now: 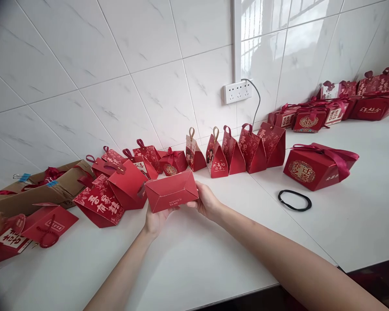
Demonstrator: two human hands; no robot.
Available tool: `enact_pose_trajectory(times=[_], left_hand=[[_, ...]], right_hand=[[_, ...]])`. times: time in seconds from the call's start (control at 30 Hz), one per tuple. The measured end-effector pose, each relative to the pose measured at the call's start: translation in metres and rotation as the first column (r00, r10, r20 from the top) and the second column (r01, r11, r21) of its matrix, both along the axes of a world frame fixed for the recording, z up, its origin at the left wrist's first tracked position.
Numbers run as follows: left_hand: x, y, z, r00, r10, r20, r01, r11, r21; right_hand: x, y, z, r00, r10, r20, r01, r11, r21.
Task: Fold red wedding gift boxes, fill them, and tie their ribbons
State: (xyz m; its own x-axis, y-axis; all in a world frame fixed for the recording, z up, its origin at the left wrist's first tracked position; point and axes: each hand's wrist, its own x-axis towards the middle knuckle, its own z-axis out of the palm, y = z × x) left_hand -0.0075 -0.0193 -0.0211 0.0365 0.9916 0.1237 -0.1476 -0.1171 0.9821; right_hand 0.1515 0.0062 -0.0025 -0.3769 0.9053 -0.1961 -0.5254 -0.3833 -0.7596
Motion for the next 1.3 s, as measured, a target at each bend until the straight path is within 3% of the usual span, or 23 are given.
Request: enact_pose_trajectory(times=[0.2, 0.5, 0.67, 0.77, 0.97, 1.17, 1.3], left_hand=[[0.0, 0.002, 0.003, 0.992, 0.03, 0.12, -0.021, 0.997, -0.073], [0.003, 0.0, 0.008, 0.991, 0.001, 0.136, 0.011, 0.996, -0.083], [0.002, 0.002, 0.004, 0.991, 0.03, 0.13, -0.013, 0.991, -0.131], [0.001, 0.004, 0.003, 0.992, 0.049, 0.12, -0.033, 0.99, -0.135], [0.004, 0.001, 0.009, 0.994, 0.012, 0.107, 0.0, 0.994, -0.107], [0.005, -0.002, 0.009, 0.989, -0.076, 0.124, 0.086, 0.994, -0.071], [0.002, -0.001, 0.008, 0.992, -0.034, 0.125, 0.042, 0.997, -0.061]], right_hand=[[0.001, -0.003, 0.004, 0.998, -0.059, 0.039, 0.056, 0.995, 0.087], [0.002, -0.003, 0.005, 0.999, 0.031, 0.018, -0.034, 0.991, 0.13], [0.003, -0.007, 0.006, 0.985, 0.167, -0.041, -0.157, 0.971, 0.181], [0.004, -0.009, 0.005, 0.972, 0.235, 0.017, -0.23, 0.932, 0.28], [0.003, -0.01, 0.003, 0.974, 0.152, 0.168, -0.201, 0.922, 0.332], [0.001, -0.01, 0.0, 0.981, 0.082, 0.178, -0.141, 0.925, 0.352], [0.003, -0.009, 0.001, 0.985, 0.102, 0.137, -0.148, 0.909, 0.389]])
